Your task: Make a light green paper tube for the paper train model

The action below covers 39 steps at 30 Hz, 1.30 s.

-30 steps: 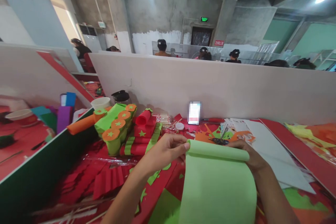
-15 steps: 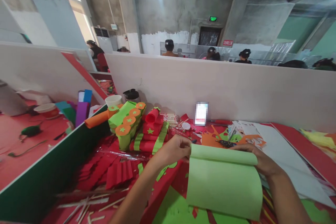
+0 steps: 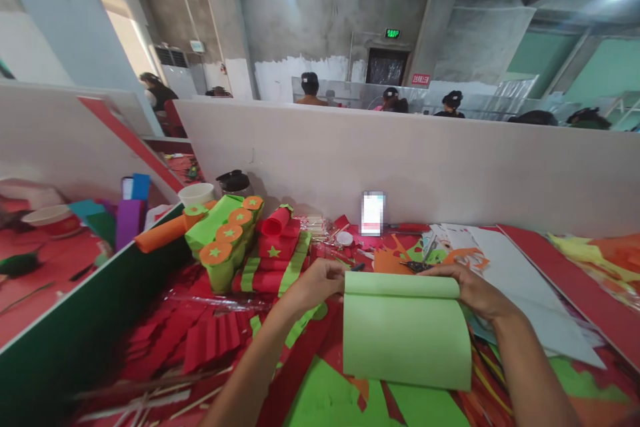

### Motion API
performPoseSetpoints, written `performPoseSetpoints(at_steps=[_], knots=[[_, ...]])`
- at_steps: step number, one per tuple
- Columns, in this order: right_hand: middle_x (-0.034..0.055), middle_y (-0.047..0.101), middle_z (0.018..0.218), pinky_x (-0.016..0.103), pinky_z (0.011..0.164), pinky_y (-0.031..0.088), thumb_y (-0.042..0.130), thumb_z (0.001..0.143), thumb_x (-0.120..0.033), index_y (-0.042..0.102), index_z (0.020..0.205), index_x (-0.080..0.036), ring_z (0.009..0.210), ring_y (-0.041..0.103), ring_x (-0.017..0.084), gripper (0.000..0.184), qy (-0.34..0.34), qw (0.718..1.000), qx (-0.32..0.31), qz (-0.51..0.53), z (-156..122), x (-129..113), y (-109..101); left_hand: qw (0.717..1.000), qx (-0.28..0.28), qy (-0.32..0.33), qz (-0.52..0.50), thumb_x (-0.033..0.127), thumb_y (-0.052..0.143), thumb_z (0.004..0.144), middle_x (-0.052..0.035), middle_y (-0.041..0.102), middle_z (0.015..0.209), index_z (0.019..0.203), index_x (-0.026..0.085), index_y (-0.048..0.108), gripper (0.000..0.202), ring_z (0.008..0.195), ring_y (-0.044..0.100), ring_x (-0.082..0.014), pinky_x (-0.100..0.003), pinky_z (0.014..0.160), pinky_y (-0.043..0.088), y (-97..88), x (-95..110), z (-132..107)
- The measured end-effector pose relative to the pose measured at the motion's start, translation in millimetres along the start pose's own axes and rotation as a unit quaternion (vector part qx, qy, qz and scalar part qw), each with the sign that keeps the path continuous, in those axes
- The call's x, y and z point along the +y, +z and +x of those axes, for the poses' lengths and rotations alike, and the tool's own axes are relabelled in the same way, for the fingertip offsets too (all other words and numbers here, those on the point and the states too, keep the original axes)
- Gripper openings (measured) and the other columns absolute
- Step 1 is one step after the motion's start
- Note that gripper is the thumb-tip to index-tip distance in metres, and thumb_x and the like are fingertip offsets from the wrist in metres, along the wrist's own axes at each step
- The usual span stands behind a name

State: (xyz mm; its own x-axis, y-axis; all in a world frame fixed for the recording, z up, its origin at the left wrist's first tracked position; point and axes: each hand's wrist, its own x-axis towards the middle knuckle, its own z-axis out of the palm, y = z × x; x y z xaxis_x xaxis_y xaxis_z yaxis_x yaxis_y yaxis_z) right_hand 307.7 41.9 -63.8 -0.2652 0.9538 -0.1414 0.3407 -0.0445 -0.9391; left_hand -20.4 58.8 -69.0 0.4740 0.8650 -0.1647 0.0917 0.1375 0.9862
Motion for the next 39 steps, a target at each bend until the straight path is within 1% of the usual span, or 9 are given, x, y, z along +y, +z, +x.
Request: performPoseSetpoints(at_steps=[5,10,18,22,25,29,32,36,39], knots=[[0.0115,0.075,0.109,0.040,0.087,0.055,0.084,0.063,-0.032,0.078,0.104,-0.023,0.101,0.068,0.033,0.042,-0.011,1.000,0.006,0.006,-1.6,-3.2,-0.6,1.000,-0.006,0.008,-0.016,0.028,0.072,0.066,0.0013,0.063,0.061,0.074,0.013,0.074,0.017,0.056,0.052,-0.0093,-0.021,0.058,0.043,-2.4,-4.1,3.2],[0.0103,0.074,0.110,0.037,0.087,0.055,0.082,0.067,-0.028,0.078,0.103,-0.024,0.102,0.068,0.032,0.037,-0.031,0.999,0.015,0.000,-2.3,-5.5,-0.2,1.000,-0.005,0.023,-0.011,0.027,0.072,0.068,0.0012,0.065,0.061,0.076,0.013,0.076,0.016,0.058,0.053,-0.0097,-0.020,0.060,0.043,-2.5,-1.2,1.6],[0.0089,0.077,0.104,0.037,0.084,0.056,0.080,0.066,-0.026,0.079,0.101,-0.024,0.098,0.069,0.030,0.034,-0.029,0.998,0.048,0.014,5.9,10.9,-3.4,0.998,0.004,0.065,-0.016,0.030,0.076,0.068,-0.0030,0.070,0.067,0.074,0.012,0.076,0.020,0.062,0.056,-0.0124,-0.022,0.062,0.045,-0.4,5.0,0.0],[0.0101,0.077,0.102,0.039,0.083,0.056,0.081,0.065,-0.028,0.078,0.101,-0.022,0.097,0.070,0.032,0.037,-0.034,0.998,0.048,0.003,10.1,14.4,-6.1,0.997,0.019,0.077,-0.017,0.034,0.076,0.069,-0.0043,0.070,0.069,0.079,0.011,0.076,0.025,0.062,0.058,-0.0139,-0.024,0.064,0.046,0.1,5.2,1.1],[0.0108,0.076,0.103,0.041,0.086,0.055,0.080,0.067,-0.030,0.078,0.103,-0.022,0.099,0.069,0.032,0.036,-0.057,0.997,0.042,-0.023,10.4,11.1,-7.7,0.997,0.018,0.066,-0.029,0.037,0.076,0.069,-0.0042,0.071,0.071,0.083,0.012,0.075,0.029,0.063,0.060,-0.0144,-0.023,0.063,0.046,-0.6,1.8,2.4],[0.0112,0.075,0.107,0.042,0.087,0.055,0.079,0.070,-0.031,0.077,0.105,-0.022,0.100,0.069,0.033,0.035,-0.069,0.997,0.021,-0.042,7.6,2.5,-9.3,0.999,-0.031,0.018,-0.016,0.040,0.073,0.071,-0.0036,0.070,0.069,0.080,0.013,0.075,0.028,0.067,0.061,-0.0147,-0.023,0.064,0.048,-2.7,-1.6,0.9],[0.0116,0.075,0.108,0.041,0.088,0.054,0.078,0.071,-0.031,0.077,0.104,-0.022,0.103,0.068,0.033,0.034,-0.066,0.996,0.010,-0.051,5.6,-3.6,-9.4,0.999,-0.047,0.002,0.015,0.039,0.073,0.070,-0.0029,0.069,0.067,0.075,0.013,0.075,0.027,0.064,0.059,-0.0131,-0.021,0.062,0.047,-3.0,0.9,-1.8],[0.0098,0.076,0.106,0.038,0.085,0.054,0.076,0.071,-0.026,0.077,0.106,-0.021,0.101,0.069,0.031,0.035,-0.058,0.998,0.006,-0.037,2.8,-8.5,-7.1,0.999,-0.033,0.007,0.023,0.037,0.073,0.068,-0.0011,0.067,0.062,0.070,0.013,0.074,0.024,0.059,0.054,-0.0109,-0.020,0.057,0.044,-2.1,8.2,-4.8],[0.0083,0.075,0.109,0.034,0.084,0.054,0.075,0.071,-0.024,0.076,0.107,-0.022,0.101,0.068,0.029,0.036,-0.048,0.999,0.017,-0.009,0.5,-8.4,-4.2,1.000,-0.012,0.011,0.010,0.036,0.073,0.068,-0.0009,0.067,0.063,0.074,0.013,0.075,0.023,0.057,0.054,-0.0103,-0.020,0.056,0.043,-2.8,11.9,-5.9]])
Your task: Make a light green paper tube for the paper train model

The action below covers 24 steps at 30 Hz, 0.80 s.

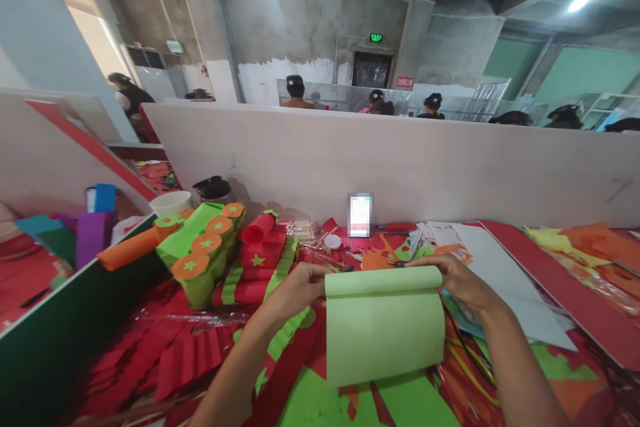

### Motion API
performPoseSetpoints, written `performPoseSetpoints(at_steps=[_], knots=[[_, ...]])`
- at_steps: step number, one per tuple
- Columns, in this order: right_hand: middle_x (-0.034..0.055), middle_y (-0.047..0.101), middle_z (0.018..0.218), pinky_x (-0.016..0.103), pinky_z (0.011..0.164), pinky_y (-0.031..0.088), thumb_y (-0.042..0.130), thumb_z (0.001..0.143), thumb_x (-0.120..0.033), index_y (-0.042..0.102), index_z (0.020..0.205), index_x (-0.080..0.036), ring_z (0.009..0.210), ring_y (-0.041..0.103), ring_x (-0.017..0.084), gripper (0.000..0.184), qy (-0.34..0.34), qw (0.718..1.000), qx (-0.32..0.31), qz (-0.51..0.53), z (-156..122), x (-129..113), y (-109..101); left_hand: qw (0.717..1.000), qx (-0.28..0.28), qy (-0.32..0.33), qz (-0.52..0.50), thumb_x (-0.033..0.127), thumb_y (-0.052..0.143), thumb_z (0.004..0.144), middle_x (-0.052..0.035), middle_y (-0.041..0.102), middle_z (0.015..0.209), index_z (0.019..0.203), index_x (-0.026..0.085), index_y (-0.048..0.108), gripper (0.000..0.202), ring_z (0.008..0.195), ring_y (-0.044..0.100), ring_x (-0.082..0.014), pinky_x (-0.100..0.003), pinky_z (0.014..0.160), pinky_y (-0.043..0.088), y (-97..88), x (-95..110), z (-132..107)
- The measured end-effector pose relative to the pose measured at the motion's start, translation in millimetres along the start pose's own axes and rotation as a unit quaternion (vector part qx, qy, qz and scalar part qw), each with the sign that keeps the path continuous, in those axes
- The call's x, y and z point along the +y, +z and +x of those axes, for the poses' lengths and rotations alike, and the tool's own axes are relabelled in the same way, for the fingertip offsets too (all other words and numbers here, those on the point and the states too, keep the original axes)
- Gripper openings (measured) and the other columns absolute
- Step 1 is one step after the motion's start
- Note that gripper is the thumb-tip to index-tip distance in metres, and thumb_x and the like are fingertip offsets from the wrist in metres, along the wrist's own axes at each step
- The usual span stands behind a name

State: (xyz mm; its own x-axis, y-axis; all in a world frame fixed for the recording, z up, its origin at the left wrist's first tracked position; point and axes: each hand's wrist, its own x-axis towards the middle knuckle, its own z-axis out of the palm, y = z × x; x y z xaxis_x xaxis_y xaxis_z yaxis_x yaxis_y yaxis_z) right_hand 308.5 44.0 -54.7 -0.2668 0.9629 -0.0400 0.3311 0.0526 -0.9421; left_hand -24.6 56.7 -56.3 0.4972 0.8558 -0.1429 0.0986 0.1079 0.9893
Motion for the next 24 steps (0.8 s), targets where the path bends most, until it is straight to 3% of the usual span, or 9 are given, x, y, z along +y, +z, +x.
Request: performPoseSetpoints(at_steps=[4,8,15,20,24], knots=[[0.0060,0.077,0.101,0.033,0.081,0.055,0.074,0.069,-0.023,0.079,0.099,-0.023,0.096,0.069,0.028,0.030,0.020,0.999,0.029,0.020,0.2,4.4,2.8,1.000,0.003,0.013,0.000,0.038,0.070,0.070,-0.0027,0.068,0.069,0.083,0.013,0.077,0.029,0.061,0.056,-0.0123,-0.022,0.058,0.042,-2.9,1.9,-0.5],[0.0049,0.078,0.094,0.032,0.078,0.055,0.074,0.069,-0.022,0.079,0.097,-0.023,0.090,0.070,0.027,0.028,0.011,0.999,0.031,0.010,3.4,6.5,3.7,0.999,0.015,0.025,0.014,0.039,0.070,0.072,-0.0021,0.067,0.065,0.081,0.012,0.077,0.029,0.057,0.052,-0.0102,-0.020,0.055,0.039,-4.9,2.3,-0.1],[0.0078,0.078,0.092,0.034,0.076,0.054,0.073,0.068,-0.024,0.079,0.096,-0.018,0.089,0.070,0.028,0.029,-0.006,1.000,0.029,-0.007,3.7,0.9,0.2,0.999,-0.015,-0.005,-0.031,0.044,0.074,0.070,-0.0046,0.070,0.073,0.086,0.013,0.076,0.035,0.067,0.060,-0.0144,-0.025,0.066,0.048,-1.3,3.5,-1.9],[0.0093,0.078,0.092,0.032,0.073,0.053,0.076,0.068,-0.028,0.079,0.097,-0.018,0.084,0.070,0.026,0.031,0.006,0.998,0.054,0.032,4.8,2.5,0.5,0.999,-0.001,-0.005,-0.036,0.044,0.075,0.070,-0.0052,0.071,0.073,0.086,0.013,0.076,0.035,0.067,0.062,-0.0145,-0.024,0.065,0.048,0.1,3.5,-2.7],[0.0081,0.078,0.086,0.028,0.065,0.051,0.077,0.068,-0.028,0.078,0.099,-0.017,0.075,0.070,0.022,0.034,0.015,0.996,0.033,0.077,7.1,4.4,3.0,0.999,0.007,0.011,-0.041,0.042,0.074,0.072,-0.0055,0.071,0.074,0.089,0.013,0.076,0.033,0.065,0.061,-0.0134,-0.022,0.064,0.048,-3.9,2.1,-1.0]])
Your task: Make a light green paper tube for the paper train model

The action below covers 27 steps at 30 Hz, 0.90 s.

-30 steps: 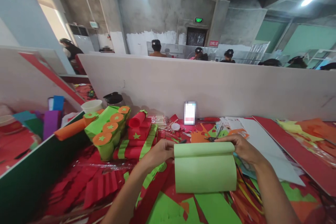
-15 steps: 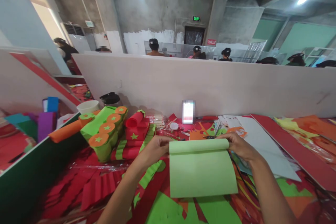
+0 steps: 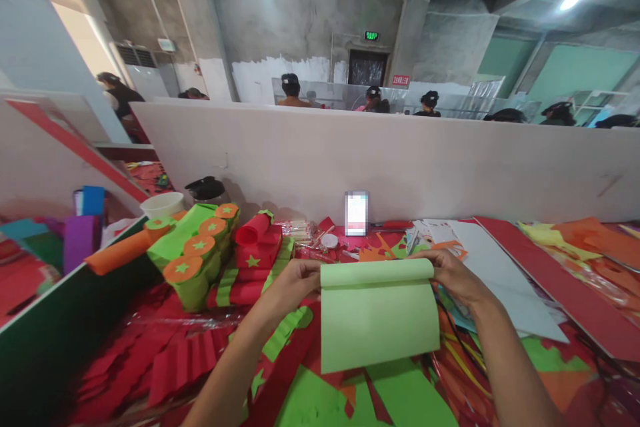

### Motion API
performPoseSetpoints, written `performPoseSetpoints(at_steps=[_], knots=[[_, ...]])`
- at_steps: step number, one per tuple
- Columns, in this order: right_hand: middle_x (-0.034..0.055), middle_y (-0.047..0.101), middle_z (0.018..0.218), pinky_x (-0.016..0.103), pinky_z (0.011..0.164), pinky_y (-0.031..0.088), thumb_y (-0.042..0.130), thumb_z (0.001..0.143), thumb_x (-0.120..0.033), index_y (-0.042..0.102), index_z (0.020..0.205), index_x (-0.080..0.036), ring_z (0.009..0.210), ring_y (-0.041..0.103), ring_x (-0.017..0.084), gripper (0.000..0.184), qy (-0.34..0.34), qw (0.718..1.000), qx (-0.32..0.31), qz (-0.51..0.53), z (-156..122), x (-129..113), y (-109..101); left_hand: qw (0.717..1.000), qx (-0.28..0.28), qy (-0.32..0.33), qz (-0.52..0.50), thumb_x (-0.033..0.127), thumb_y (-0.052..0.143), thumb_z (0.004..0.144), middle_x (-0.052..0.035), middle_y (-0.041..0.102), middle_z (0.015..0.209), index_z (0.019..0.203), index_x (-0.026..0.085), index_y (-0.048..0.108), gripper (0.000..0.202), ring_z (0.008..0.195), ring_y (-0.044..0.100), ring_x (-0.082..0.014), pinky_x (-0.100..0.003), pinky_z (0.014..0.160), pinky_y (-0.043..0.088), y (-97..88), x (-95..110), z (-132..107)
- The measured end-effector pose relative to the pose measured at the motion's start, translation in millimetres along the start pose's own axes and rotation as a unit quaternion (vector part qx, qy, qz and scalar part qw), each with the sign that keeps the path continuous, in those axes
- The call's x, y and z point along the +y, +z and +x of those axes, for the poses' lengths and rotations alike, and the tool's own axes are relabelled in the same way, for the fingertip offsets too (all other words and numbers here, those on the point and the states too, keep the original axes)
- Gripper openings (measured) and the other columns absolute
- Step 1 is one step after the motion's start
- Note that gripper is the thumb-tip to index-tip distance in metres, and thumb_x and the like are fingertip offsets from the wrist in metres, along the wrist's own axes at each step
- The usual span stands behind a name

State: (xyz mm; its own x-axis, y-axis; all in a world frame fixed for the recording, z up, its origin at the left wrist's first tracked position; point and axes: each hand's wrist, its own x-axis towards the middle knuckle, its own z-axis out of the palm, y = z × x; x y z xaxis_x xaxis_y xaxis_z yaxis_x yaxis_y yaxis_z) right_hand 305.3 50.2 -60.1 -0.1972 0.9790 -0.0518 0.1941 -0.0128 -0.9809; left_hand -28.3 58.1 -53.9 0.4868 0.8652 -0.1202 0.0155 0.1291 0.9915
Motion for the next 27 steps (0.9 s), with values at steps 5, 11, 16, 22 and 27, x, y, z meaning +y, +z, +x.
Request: performPoseSetpoints(at_steps=[5,11,16,22,27], knots=[[0.0065,0.077,0.082,0.027,0.063,0.049,0.078,0.066,-0.028,0.078,0.097,-0.017,0.071,0.068,0.020,0.032,0.008,1.000,0.011,0.012,1.4,6.2,-0.3,1.000,-0.008,0.002,-0.011,0.043,0.073,0.073,-0.0076,0.072,0.078,0.090,0.013,0.076,0.034,0.071,0.065,-0.0177,-0.027,0.070,0.051,-1.2,0.0,-0.3],[0.0051,0.076,0.077,0.025,0.061,0.048,0.081,0.063,-0.027,0.079,0.090,-0.017,0.065,0.065,0.018,0.029,0.021,0.997,0.031,0.065,1.6,17.0,-6.2,0.998,-0.037,0.014,-0.043,0.048,0.071,0.076,-0.0080,0.073,0.083,0.091,0.013,0.075,0.038,0.073,0.065,-0.0165,-0.027,0.073,0.052,3.8,4.5,-5.3],[0.0062,0.075,0.075,0.028,0.060,0.050,0.083,0.060,-0.029,0.078,0.086,-0.016,0.063,0.066,0.020,0.029,0.050,0.994,0.048,0.090,1.0,26.0,-10.7,0.996,-0.069,0.007,-0.057,0.047,0.070,0.078,-0.0076,0.072,0.080,0.091,0.014,0.076,0.036,0.071,0.063,-0.0139,-0.022,0.067,0.051,8.1,13.1,-11.3],[0.0056,0.076,0.077,0.032,0.065,0.053,0.084,0.057,-0.031,0.075,0.080,-0.018,0.069,0.069,0.023,0.027,0.058,0.990,0.079,0.103,-0.4,34.0,-11.3,0.994,-0.095,0.022,-0.057,0.044,0.069,0.080,-0.0083,0.072,0.081,0.096,0.014,0.075,0.034,0.070,0.064,-0.0144,-0.024,0.068,0.051,14.1,19.1,-16.6],[0.0053,0.077,0.080,0.031,0.066,0.052,0.085,0.056,-0.027,0.076,0.083,-0.019,0.072,0.070,0.023,0.029,0.068,0.987,0.083,0.120,-2.0,31.8,-9.6,0.993,-0.101,0.012,-0.063,0.039,0.067,0.083,-0.0073,0.073,0.084,0.098,0.015,0.075,0.029,0.072,0.064,-0.0135,-0.023,0.071,0.051,13.5,20.3,-16.3]])
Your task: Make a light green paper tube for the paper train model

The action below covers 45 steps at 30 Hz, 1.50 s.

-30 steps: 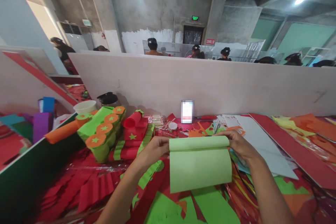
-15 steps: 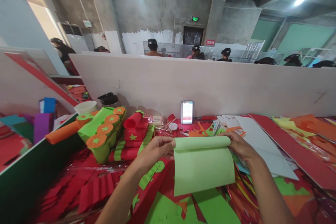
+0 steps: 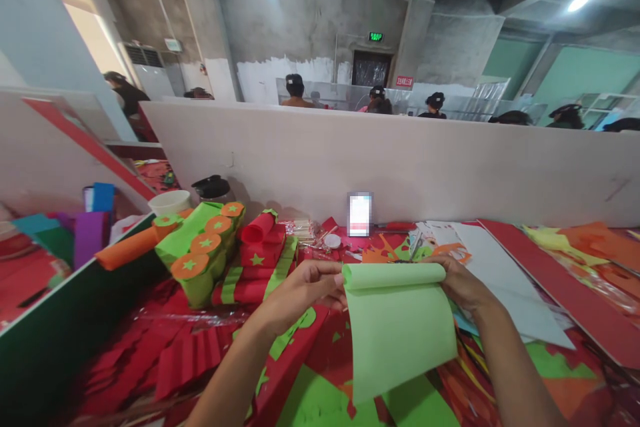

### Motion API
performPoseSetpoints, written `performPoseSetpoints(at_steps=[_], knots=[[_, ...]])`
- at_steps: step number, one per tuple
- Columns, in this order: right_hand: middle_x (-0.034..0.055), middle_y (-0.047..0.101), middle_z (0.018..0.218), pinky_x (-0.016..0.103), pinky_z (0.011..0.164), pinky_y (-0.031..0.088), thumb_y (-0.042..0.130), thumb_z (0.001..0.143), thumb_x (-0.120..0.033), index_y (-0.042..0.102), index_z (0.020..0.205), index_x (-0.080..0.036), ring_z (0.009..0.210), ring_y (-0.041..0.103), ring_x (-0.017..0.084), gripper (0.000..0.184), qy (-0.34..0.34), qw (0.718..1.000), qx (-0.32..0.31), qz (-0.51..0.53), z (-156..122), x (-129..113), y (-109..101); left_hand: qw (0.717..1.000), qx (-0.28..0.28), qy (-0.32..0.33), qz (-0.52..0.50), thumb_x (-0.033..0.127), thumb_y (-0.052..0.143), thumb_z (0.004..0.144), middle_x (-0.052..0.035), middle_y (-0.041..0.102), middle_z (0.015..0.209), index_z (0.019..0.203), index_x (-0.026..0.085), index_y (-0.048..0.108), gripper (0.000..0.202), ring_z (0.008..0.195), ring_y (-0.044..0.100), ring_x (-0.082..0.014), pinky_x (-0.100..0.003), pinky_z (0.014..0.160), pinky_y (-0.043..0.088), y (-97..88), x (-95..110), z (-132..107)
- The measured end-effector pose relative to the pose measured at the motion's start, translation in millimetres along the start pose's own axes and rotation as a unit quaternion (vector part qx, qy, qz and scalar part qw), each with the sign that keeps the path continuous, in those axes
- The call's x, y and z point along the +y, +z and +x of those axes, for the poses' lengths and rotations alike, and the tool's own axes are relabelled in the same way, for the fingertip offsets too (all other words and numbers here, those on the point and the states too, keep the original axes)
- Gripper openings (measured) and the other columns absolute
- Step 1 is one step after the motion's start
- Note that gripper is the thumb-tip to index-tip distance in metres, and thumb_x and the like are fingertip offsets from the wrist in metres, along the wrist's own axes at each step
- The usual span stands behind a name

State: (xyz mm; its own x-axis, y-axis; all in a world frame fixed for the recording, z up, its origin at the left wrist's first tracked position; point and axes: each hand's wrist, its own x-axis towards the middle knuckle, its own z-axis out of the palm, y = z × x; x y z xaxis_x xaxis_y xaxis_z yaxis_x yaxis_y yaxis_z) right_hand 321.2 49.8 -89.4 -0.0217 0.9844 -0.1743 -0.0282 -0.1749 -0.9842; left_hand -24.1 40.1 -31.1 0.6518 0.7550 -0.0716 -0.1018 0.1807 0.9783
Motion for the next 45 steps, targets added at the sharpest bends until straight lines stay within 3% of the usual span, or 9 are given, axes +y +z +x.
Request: performPoseSetpoints(at_steps=[8,16,22,32,40,45], knots=[[0.0051,0.077,0.080,0.029,0.065,0.053,0.085,0.059,-0.027,0.076,0.083,-0.018,0.070,0.070,0.021,0.027,0.014,0.999,-0.048,0.001,-0.6,-2.4,1.7,0.998,0.045,-0.034,0.029,0.037,0.068,0.082,-0.0064,0.071,0.081,0.092,0.013,0.073,0.027,0.072,0.062,-0.0125,-0.021,0.067,0.050,-8.0,-7.5,4.3],[0.0056,0.077,0.082,0.028,0.064,0.053,0.084,0.062,-0.025,0.076,0.088,-0.017,0.069,0.070,0.020,0.028,0.028,0.998,-0.059,0.002,1.6,0.7,0.8,0.992,0.090,-0.038,0.073,0.036,0.066,0.078,-0.0013,0.063,0.069,0.071,0.014,0.064,0.024,0.068,0.060,-0.0121,-0.021,0.061,0.046,-5.9,-11.4,7.0],[0.0064,0.077,0.085,0.029,0.065,0.053,0.084,0.062,-0.023,0.075,0.090,-0.016,0.069,0.070,0.021,0.030,0.033,0.997,-0.074,0.008,5.6,6.8,-4.8,0.992,0.088,-0.036,0.089,0.032,0.062,0.078,0.0002,0.061,0.066,0.065,0.015,0.059,0.021,0.067,0.060,-0.0128,-0.023,0.063,0.047,-5.1,-8.7,6.5],[0.0051,0.076,0.081,0.028,0.065,0.055,0.086,0.057,-0.022,0.076,0.083,-0.020,0.074,0.071,0.023,0.027,0.036,0.998,-0.041,0.015,2.2,-0.4,2.4,0.991,0.090,-0.044,0.087,0.032,0.061,0.078,-0.0011,0.064,0.070,0.071,0.014,0.062,0.020,0.066,0.059,-0.0117,-0.023,0.064,0.048,-5.5,-11.1,6.2],[0.0054,0.077,0.078,0.028,0.061,0.055,0.086,0.060,-0.033,0.075,0.089,-0.018,0.066,0.071,0.021,0.033,0.045,0.997,-0.043,0.045,2.2,3.3,-2.9,0.998,0.045,-0.038,0.039,0.039,0.066,0.081,-0.0041,0.067,0.075,0.078,0.013,0.067,0.027,0.069,0.061,-0.0130,-0.025,0.069,0.051,-8.2,-8.8,4.4],[0.0063,0.077,0.076,0.029,0.064,0.055,0.086,0.060,-0.031,0.074,0.093,-0.017,0.066,0.071,0.021,0.038,0.040,0.995,-0.068,0.065,-0.8,1.4,-1.2,1.000,0.019,-0.015,0.019,0.042,0.064,0.084,-0.0048,0.068,0.078,0.082,0.013,0.068,0.029,0.070,0.061,-0.0128,-0.024,0.069,0.051,-4.7,-3.1,1.4]])
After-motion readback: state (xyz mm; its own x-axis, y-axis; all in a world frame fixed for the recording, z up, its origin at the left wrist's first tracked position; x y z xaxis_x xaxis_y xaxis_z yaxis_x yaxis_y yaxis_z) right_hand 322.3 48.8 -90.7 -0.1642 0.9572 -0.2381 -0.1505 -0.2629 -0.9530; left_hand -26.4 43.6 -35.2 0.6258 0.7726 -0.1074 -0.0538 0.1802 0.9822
